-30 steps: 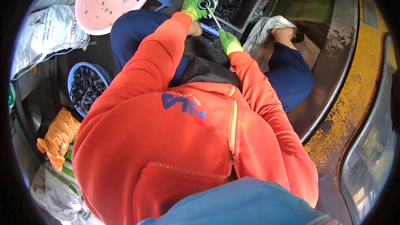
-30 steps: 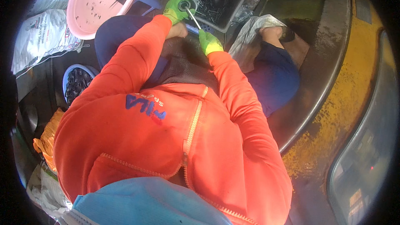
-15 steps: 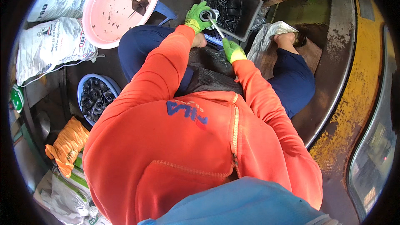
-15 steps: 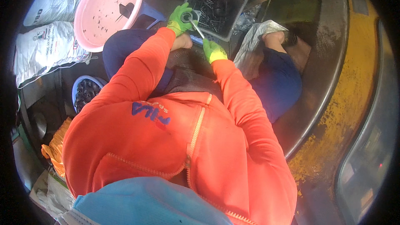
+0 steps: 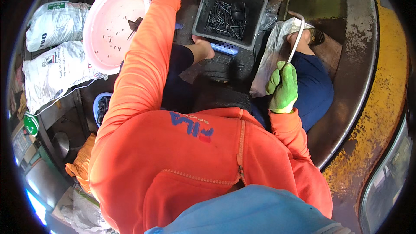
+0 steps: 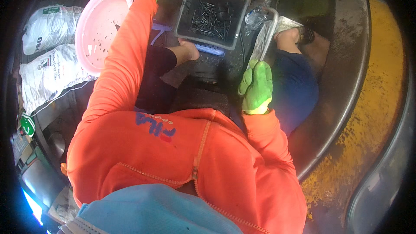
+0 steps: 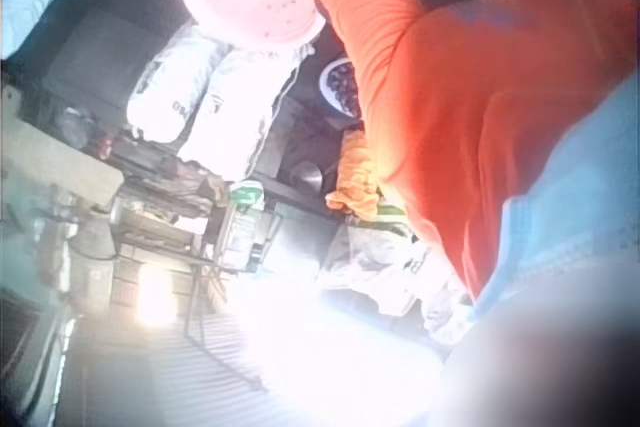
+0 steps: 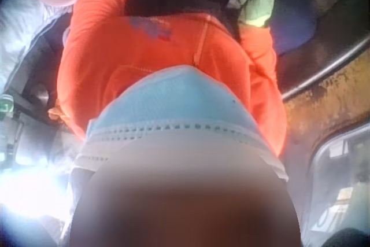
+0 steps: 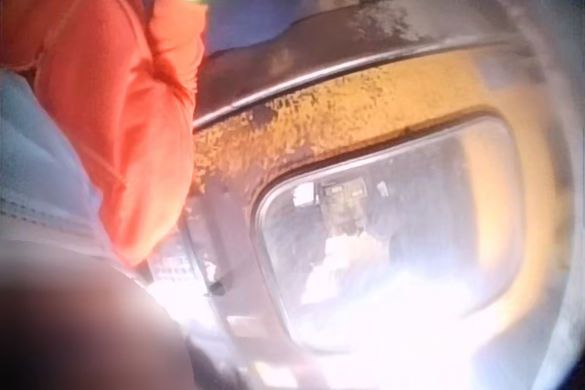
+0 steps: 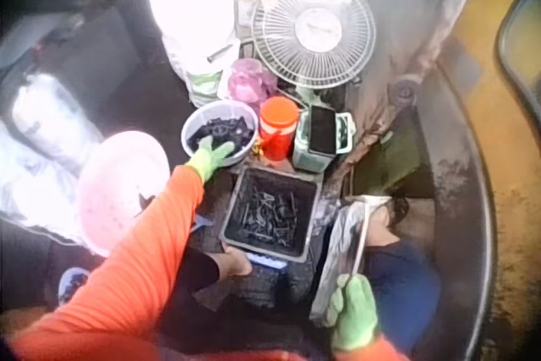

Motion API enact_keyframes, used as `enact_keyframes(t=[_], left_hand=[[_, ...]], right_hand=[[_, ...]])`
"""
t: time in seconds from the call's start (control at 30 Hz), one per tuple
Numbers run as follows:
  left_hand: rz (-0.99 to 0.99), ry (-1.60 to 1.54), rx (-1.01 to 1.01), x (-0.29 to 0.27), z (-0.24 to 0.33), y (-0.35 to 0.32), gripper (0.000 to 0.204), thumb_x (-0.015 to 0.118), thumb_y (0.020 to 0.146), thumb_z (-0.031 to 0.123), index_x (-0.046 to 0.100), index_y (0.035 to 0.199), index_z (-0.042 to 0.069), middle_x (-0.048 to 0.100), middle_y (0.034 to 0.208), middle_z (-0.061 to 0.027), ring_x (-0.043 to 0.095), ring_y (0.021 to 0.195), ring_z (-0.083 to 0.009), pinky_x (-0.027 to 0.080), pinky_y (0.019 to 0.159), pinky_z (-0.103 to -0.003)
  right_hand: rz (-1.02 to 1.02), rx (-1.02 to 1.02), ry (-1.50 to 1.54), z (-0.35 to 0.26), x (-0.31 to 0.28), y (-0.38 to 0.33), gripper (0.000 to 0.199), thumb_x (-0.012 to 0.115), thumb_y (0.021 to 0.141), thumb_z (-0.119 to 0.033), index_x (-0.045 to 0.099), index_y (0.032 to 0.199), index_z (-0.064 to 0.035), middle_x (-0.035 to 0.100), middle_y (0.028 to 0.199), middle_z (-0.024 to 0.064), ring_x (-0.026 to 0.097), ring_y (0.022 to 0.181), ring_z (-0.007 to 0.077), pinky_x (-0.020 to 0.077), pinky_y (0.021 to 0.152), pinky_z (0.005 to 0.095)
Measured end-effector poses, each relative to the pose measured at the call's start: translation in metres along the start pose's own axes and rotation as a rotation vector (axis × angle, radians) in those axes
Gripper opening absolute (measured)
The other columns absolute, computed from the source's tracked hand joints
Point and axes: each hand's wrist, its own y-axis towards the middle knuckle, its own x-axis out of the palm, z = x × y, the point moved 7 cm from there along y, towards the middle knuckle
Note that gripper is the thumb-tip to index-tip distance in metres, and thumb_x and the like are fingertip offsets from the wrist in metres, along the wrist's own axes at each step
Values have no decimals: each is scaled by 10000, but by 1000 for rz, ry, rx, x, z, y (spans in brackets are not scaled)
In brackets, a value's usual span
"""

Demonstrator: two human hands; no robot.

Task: The person puts on green gloves and cleans small metal parts using a metal rod. They pick up parts from a pink basin, scrub them, and place them into a white bowl. The person works methodically, handling each part individually.

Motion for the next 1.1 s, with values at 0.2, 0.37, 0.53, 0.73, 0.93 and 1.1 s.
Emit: enact_keyframes(t=[0.2, 0.37, 0.53, 0.73, 0.93, 1.1], left_hand=[[-245, 1892, 433, 66, -98, -8, 403, 553, 825, 419, 666, 1005, 77, 635, 1056, -194, 581, 978, -399, 459, 831, -450], [-119, 1690, -193, 66, -233, 1, 671, 513, 823, 590, 653, 1050, -26, 601, 1129, -261, 566, 1086, -394, 423, 959, -446], [-48, 1718, -173, 50, -258, 29, 533, 531, 826, 477, 666, 1039, 7, 602, 1142, -243, 574, 1084, -384, 444, 931, -449], [-75, 1394, -152, 36, -202, -9, 347, 483, 903, 307, 614, 945, -12, 643, 887, -208, 660, 842, -313, 522, 727, -404], [-226, 316, -414, -8, -114, -119, 334, 598, 872, 166, 547, 1132, -38, 588, 1096, -155, 643, 967, -284, 547, 819, -370], [188, 483, -550, -60, -114, -172, 277, 640, 857, 243, 645, 1027, 25, 660, 896, -120, 641, 837, -228, 515, 750, -307]], right_hand=[[-45, 262, 254, 18, -1, 15, 268, 427, 983, -338, 530, 935, -95, 384, 550, -26, 315, 400, 101, 254, 391, 245], [-129, 307, 197, 22, 5, 13, 279, 419, 983, -343, 548, 951, -98, 392, 548, -30, 317, 401, 100, 254, 388, 246], [-44, 330, 130, 26, 6, 18, 297, 417, 985, -361, 567, 948, -108, 372, 542, -40, 295, 395, 90, 236, 373, 242], [-154, 145, 95, 20, 14, 18, 228, 446, 990, -265, 561, 1014, -69, 408, 560, -44, 303, 412, 54, 227, 372, 216], [-200, 99, -244, 70, 10, 51, 216, 496, 959, -279, 598, 953, -89, 472, 639, -40, 370, 481, 44, 295, 427, 197], [-190, -293, -929, 117, 35, 85, 380, 450, 940, -373, 585, 1129, -71, 616, 1061, 231, 583, 1014, 385, 419, 886, 433]])
